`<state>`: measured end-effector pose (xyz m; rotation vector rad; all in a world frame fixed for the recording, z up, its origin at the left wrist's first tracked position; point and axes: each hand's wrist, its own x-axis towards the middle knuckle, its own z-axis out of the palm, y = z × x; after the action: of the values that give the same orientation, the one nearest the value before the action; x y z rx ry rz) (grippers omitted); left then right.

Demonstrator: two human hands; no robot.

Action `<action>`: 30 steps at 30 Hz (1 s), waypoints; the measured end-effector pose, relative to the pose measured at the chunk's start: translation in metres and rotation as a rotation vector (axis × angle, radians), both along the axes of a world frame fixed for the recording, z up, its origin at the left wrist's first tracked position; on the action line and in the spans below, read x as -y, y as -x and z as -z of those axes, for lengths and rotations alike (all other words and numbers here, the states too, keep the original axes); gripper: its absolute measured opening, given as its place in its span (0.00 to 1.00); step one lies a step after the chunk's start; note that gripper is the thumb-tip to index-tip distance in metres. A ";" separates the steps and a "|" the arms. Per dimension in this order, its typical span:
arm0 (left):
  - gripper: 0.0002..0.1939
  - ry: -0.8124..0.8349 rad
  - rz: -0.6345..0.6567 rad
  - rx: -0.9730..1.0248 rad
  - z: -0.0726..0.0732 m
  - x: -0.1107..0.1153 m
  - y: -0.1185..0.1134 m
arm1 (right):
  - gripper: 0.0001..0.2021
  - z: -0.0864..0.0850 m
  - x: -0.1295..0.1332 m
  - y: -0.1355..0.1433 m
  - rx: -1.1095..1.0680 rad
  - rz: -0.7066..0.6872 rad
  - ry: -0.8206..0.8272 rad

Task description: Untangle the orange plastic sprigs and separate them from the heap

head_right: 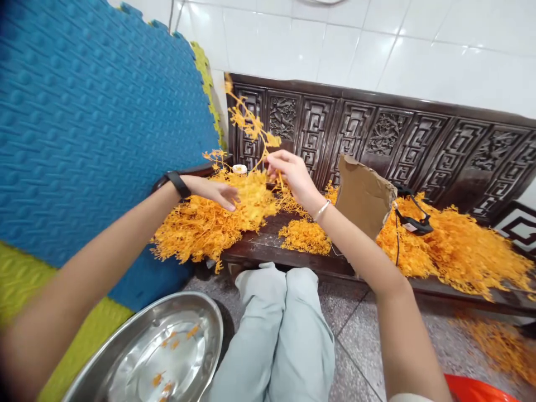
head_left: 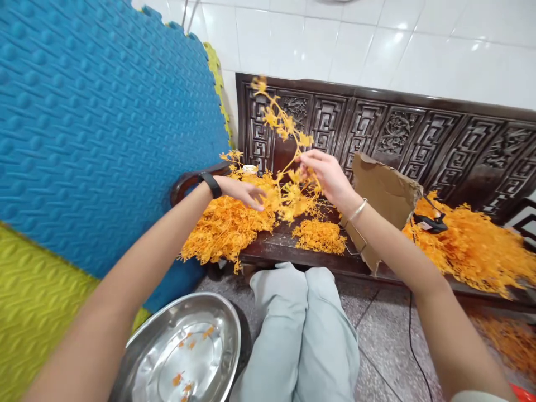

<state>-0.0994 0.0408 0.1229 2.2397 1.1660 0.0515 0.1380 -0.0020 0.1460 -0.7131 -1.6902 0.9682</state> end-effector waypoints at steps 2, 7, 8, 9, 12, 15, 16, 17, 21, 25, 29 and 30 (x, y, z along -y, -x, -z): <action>0.35 -0.054 0.016 0.063 -0.014 0.031 -0.009 | 0.07 0.017 0.023 -0.001 -0.065 -0.128 0.124; 0.32 -0.010 0.032 0.360 -0.040 0.091 -0.027 | 0.08 0.052 0.064 -0.009 -0.064 -0.207 0.253; 0.33 0.045 0.061 0.459 -0.040 0.098 -0.031 | 0.09 0.057 0.069 -0.012 -0.062 -0.194 0.243; 0.34 0.098 0.091 0.562 -0.038 0.103 -0.035 | 0.09 0.061 0.073 -0.015 -0.064 -0.176 0.230; 0.32 0.199 0.114 0.820 -0.019 0.110 -0.055 | 0.11 0.070 0.082 -0.027 -0.055 -0.105 0.179; 0.21 0.200 -0.020 1.015 0.005 0.108 -0.086 | 0.11 0.076 0.086 -0.041 -0.040 -0.021 0.143; 0.20 0.197 -0.093 1.065 0.012 0.107 -0.097 | 0.12 0.078 0.086 -0.045 -0.043 -0.001 0.133; 0.20 0.238 -0.162 1.059 0.019 0.106 -0.108 | 0.12 0.080 0.085 -0.048 -0.044 0.018 0.122; 0.25 0.512 -0.378 0.996 0.044 0.097 -0.137 | 0.08 0.092 0.083 -0.058 0.020 0.096 0.119; 0.20 0.502 -0.437 1.221 0.067 0.081 -0.143 | 0.05 0.113 0.084 -0.058 0.080 0.114 0.159; 0.12 0.475 -0.385 1.496 0.085 0.063 -0.134 | 0.09 0.142 0.076 -0.054 0.142 0.076 0.228; 0.11 0.444 -0.399 1.501 0.089 0.059 -0.132 | 0.11 0.148 0.070 -0.054 0.164 0.033 0.276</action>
<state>0.0323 -0.0182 0.0340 0.9750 0.5754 1.2343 0.1920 -0.0718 -0.0019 -1.0230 -1.6967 1.1594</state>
